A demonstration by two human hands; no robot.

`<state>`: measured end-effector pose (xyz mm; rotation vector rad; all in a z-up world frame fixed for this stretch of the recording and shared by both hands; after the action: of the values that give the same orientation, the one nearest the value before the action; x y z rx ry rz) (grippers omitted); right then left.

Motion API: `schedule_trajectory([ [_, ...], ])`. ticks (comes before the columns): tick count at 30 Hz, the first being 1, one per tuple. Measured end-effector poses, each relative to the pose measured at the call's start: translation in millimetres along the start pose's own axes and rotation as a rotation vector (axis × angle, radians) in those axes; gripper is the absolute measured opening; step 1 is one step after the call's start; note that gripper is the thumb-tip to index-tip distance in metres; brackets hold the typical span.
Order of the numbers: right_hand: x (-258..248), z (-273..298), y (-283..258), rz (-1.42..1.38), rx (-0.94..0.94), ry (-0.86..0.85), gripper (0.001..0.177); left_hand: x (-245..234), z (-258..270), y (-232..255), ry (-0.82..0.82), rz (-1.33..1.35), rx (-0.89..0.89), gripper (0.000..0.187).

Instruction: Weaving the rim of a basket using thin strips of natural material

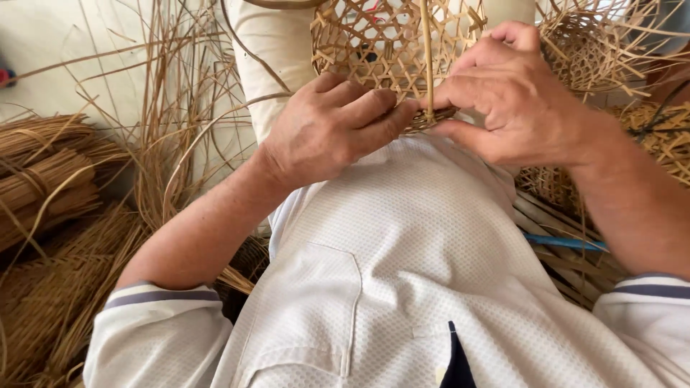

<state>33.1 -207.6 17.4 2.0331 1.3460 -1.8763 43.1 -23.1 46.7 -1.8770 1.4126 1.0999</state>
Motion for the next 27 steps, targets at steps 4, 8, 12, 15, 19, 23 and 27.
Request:
schedule_trajectory([
  [4, -12.1, -16.7, 9.7, -0.116, -0.109, -0.306, 0.019, 11.0, 0.9, 4.6, -0.008, -0.086, 0.085, 0.026],
  [8, 6.6, -49.6, 16.7, 0.136, 0.388, -0.818, 0.032, 6.8, 3.6, 7.1, 0.020, -0.044, 0.061, 0.027],
  [12, 24.0, -55.3, 17.8, 0.166, 0.338, -0.991, 0.034, 4.7, 3.2, 8.9, 0.018, 0.000, 0.067, 0.024],
  [15, 32.6, -56.3, 16.8, 0.213, 0.301, -1.047, 0.034, 5.1, 4.1, 9.3, 0.022, 0.000, 0.084, 0.025],
  [19, 42.7, -49.9, 16.1, 0.288, 0.216, -1.146, 0.025, 8.9, 2.8, 11.7, 0.049, -0.009, 0.114, 0.019],
  [23, 50.7, -50.2, 23.0, 0.220, 0.259, -1.161, 0.025, 12.0, 8.2, 7.4, 0.024, 0.008, 0.080, 0.026],
  [27, 52.2, -42.9, 20.2, -0.033, 0.573, -1.289, 0.015, 12.4, 12.0, 11.4, -0.004, 0.034, 0.084, 0.026],
])
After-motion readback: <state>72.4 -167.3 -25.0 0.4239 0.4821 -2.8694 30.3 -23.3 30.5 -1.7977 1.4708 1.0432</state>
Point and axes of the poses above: each hand's wrist, its own z-axis away from the middle knuckle, its own x-axis out of the palm, y = z × x, the point moved 7 cm from there along -z, towards the middle knuckle, and after that the axes turned 5 degrees about y, right-handed, at the moved point
